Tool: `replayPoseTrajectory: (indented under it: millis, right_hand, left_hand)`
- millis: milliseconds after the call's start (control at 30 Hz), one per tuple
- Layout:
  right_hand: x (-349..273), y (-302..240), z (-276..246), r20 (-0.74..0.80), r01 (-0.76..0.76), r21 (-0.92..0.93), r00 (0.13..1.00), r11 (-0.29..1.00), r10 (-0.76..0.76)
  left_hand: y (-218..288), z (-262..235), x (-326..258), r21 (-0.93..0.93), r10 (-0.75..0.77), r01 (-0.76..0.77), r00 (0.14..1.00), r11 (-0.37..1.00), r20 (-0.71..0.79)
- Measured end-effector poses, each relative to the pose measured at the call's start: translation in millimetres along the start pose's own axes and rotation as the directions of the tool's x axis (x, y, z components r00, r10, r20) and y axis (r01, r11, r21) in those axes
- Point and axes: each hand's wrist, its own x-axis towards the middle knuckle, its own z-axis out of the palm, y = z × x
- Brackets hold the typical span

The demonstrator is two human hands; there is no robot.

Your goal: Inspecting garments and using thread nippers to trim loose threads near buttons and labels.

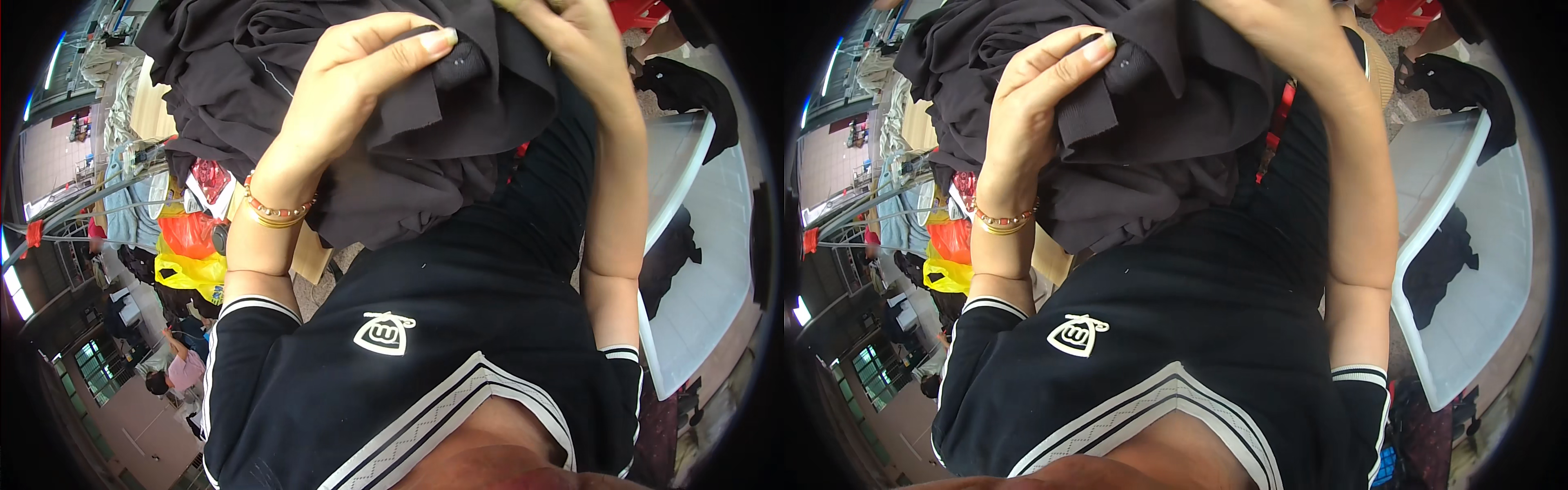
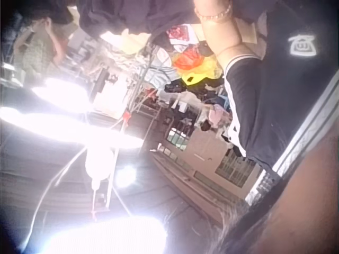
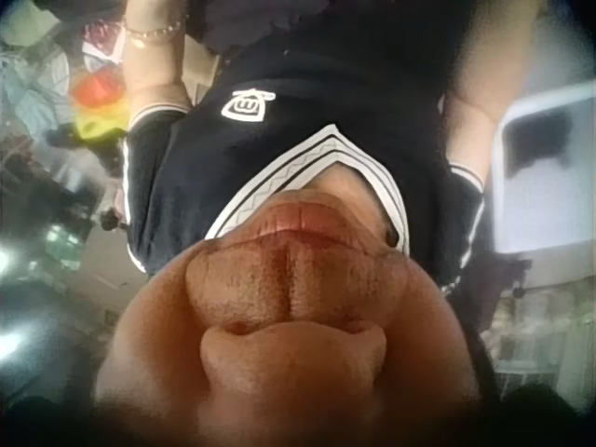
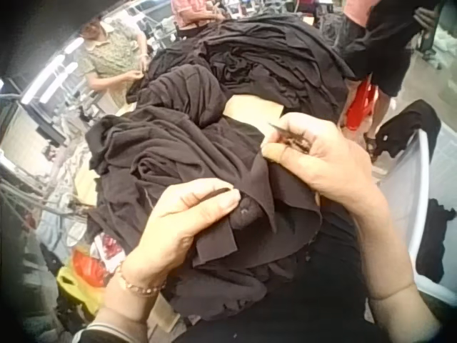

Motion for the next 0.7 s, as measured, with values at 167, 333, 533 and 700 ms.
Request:
replayPoseTrajectory:
  millis: [167,333,533,700]
  right_hand:
    - [-0.9,23.9,17.5,-0.044,0.103,-0.238,0.992,0.966,-0.117]
    - [-17.1,14.0,4.9,-0.218,-0.012,-0.351,0.973,0.936,-0.070]
    - [-49.6,0.0,-14.5,-0.036,0.334,-0.362,0.928,0.870,-0.371]
    - [-54.1,-6.0,37.2,-0.034,0.275,-0.573,0.933,0.772,-0.358]
  left_hand:
    - [-13.1,-4.4,5.3,-0.241,-0.068,0.055,0.997,0.969,-0.046]
    - [-18.0,-2.8,10.4,-0.133,-0.071,0.058,0.992,0.989,-0.100]
    - [-16.5,2.7,16.4,-0.146,-0.076,0.065,0.995,0.987,-0.072]
    - [-20.4,3.9,16.1,-0.103,-0.076,0.065,0.991,0.993,-0.108]
